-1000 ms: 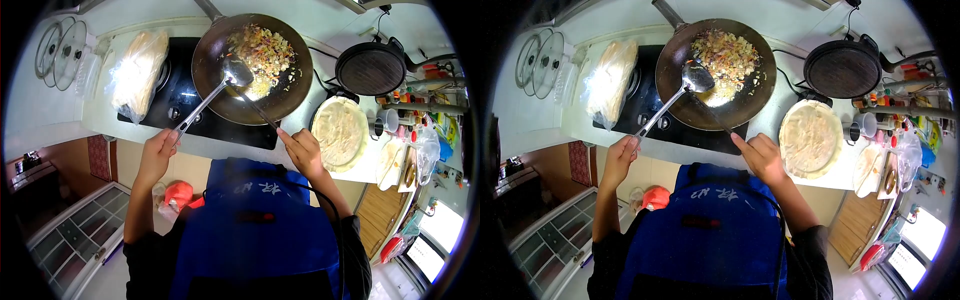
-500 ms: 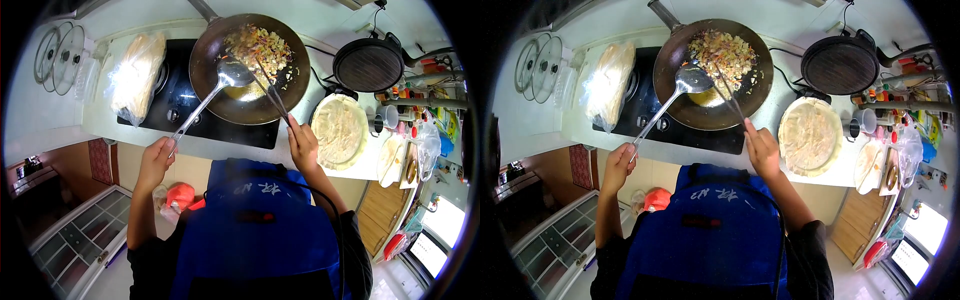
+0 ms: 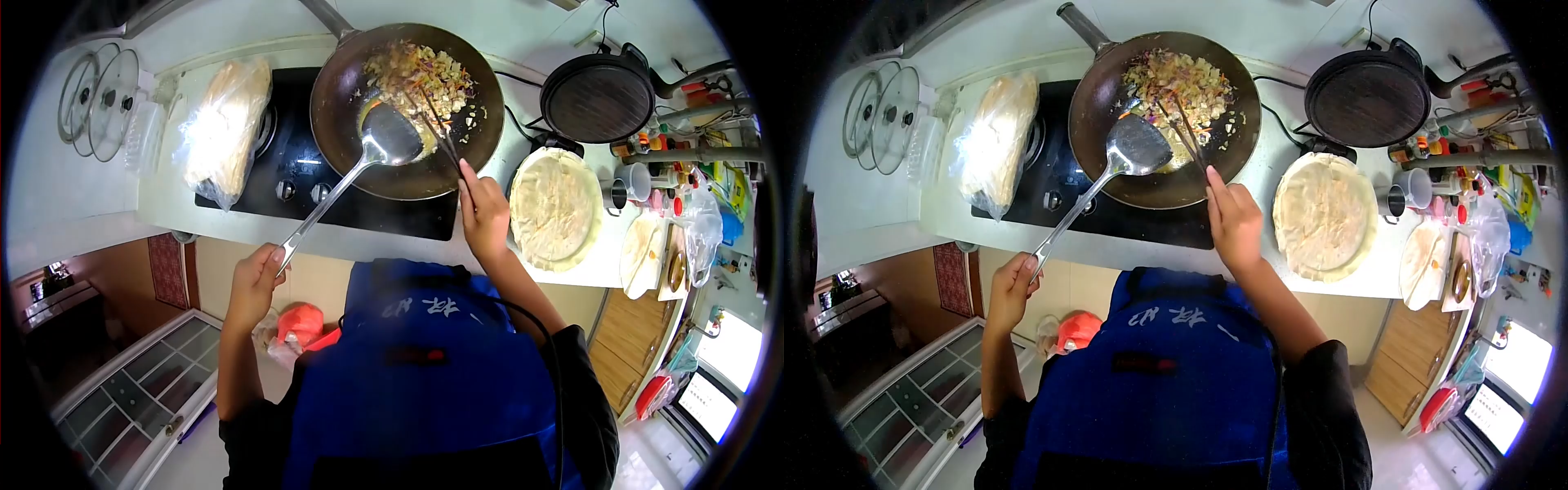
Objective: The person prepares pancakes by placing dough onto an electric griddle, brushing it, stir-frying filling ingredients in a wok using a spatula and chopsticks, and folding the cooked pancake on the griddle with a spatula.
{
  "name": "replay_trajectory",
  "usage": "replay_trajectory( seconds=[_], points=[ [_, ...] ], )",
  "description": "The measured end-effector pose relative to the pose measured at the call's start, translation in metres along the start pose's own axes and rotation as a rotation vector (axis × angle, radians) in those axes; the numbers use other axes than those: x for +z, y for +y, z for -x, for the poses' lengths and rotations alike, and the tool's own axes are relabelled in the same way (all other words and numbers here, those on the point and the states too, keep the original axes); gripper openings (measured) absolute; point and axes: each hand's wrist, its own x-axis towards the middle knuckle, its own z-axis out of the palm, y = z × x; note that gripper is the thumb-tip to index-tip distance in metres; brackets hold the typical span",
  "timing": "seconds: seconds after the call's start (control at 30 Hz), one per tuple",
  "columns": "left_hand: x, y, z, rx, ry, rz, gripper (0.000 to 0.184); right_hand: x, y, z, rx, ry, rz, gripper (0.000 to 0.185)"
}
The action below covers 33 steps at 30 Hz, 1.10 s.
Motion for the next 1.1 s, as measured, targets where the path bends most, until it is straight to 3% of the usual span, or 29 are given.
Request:
replay_trajectory(
  seconds=[0.13, 0.3, 0.43, 0.57, 0.63, 0.7, 0.73, 0.77, 0.83, 0.93, 1.03, 1.07, 1.1],
  points=[
    [0.002, -0.001, 0.006, 0.132, 0.092, -0.226, 0.034, -0.008, -0.017, 0.000, -0.230, -0.139, -0.102, 0.043],
    [-0.003, -0.003, 0.015, 0.197, 0.113, -0.506, 0.030, -0.001, -0.007, 0.001, -0.019, -0.040, 0.023, 0.039],
    [-0.007, -0.010, 0.020, 0.251, 0.166, -0.630, 0.033, -0.006, -0.022, 0.008, -0.088, -0.102, -0.015, 0.041],
    [-0.004, -0.015, 0.024, 0.139, 0.239, -0.460, 0.038, 0.013, -0.030, 0.023, -0.045, -0.144, 0.031, 0.035],
    [0.001, -0.023, 0.021, 0.100, 0.284, -0.348, 0.040, 0.018, -0.029, 0.028, 0.025, -0.246, 0.095, 0.044],
    [0.008, -0.023, 0.020, 0.067, 0.263, -0.164, 0.039, 0.024, -0.031, 0.029, 0.061, -0.218, 0.096, 0.050],
    [0.014, -0.021, 0.019, 0.050, 0.246, -0.071, 0.039, 0.018, -0.037, 0.025, 0.106, -0.280, 0.110, 0.062],
    [0.022, -0.017, 0.019, 0.051, 0.203, 0.048, 0.038, 0.009, -0.047, 0.020, 0.159, -0.333, 0.187, 0.064],
    [0.044, 0.000, 0.020, 0.045, 0.117, 0.285, 0.036, -0.010, -0.055, 0.016, 0.097, -0.229, 0.269, 0.061],
    [0.089, 0.028, 0.019, 0.133, -0.089, 0.395, 0.026, -0.040, -0.057, 0.028, 0.121, -0.178, -0.023, 0.052],
    [0.150, 0.071, 0.019, 0.297, -0.305, 0.418, 0.025, -0.075, -0.073, 0.033, 0.455, -0.375, -0.720, 0.043],
    [0.172, 0.079, 0.017, 0.381, -0.370, 0.411, 0.025, -0.084, -0.077, 0.035, 0.463, -0.361, -0.820, 0.039],
    [0.194, 0.080, 0.013, 0.386, -0.450, 0.409, 0.026, -0.102, -0.084, 0.034, 0.652, -0.387, -0.924, 0.037]
  ],
)
